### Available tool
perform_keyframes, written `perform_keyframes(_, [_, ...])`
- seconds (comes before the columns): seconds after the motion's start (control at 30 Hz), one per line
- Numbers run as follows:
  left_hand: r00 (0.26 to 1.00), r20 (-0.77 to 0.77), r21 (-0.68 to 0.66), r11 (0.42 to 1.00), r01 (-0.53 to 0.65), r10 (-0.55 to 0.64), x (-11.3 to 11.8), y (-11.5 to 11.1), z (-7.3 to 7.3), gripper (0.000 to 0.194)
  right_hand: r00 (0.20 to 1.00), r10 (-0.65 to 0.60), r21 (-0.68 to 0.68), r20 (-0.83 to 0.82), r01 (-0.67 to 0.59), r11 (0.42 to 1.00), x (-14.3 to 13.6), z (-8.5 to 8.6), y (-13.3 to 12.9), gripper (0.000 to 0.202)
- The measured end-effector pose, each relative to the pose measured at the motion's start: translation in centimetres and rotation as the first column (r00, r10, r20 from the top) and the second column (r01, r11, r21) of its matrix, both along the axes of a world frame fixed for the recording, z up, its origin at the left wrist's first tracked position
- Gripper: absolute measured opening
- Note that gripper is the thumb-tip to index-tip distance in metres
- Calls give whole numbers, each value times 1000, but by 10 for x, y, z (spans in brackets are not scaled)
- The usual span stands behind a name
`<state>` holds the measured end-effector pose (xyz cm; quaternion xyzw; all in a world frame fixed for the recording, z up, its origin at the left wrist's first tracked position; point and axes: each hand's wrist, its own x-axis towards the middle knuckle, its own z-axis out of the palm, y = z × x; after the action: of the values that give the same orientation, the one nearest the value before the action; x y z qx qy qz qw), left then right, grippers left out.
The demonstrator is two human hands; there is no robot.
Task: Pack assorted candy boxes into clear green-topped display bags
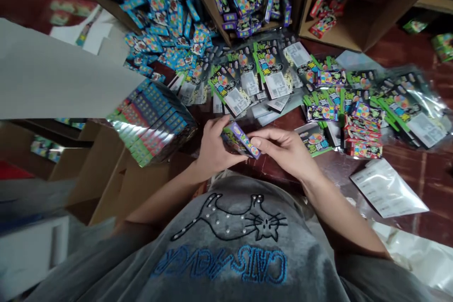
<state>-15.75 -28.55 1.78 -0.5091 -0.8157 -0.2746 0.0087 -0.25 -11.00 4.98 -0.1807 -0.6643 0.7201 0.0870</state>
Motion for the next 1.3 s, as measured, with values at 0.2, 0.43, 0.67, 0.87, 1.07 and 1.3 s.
perform_keyframes(0.2, [1000, -10, -31, 999, -11, 10, -13, -7, -17, 104, 999, 1, 75, -39, 1, 997, -5, 5, -2, 20])
perform_keyframes(0.43, [991, -133, -10, 1000, -22, 21, -17, -5, -23, 94, 992, -6, 313, -125, 45, 949, -10, 2, -3, 14])
perform_keyframes(0.67, [999, 8, -97, 995, -34, 35, -10, 7, 10, 108, 983, -125, 356, -133, 165, 920, -8, -8, -2, 35])
perform_keyframes(0.87, [754, 644, -51, 976, 213, -131, -27, 16, 26, 45, 997, -61, 287, -47, 72, 955, 0, -23, 11, 31])
perform_keyframes(1.07, [726, 616, 223, 952, 211, -306, -21, 20, 19, 32, 997, -23, 231, -75, 40, 972, 3, -8, 23, 33])
perform_keyframes(1.3, [766, 411, 387, 856, 344, -494, -9, 13, 26, 24, 971, 235, 24, -52, -234, 972, 5, 14, 33, 26])
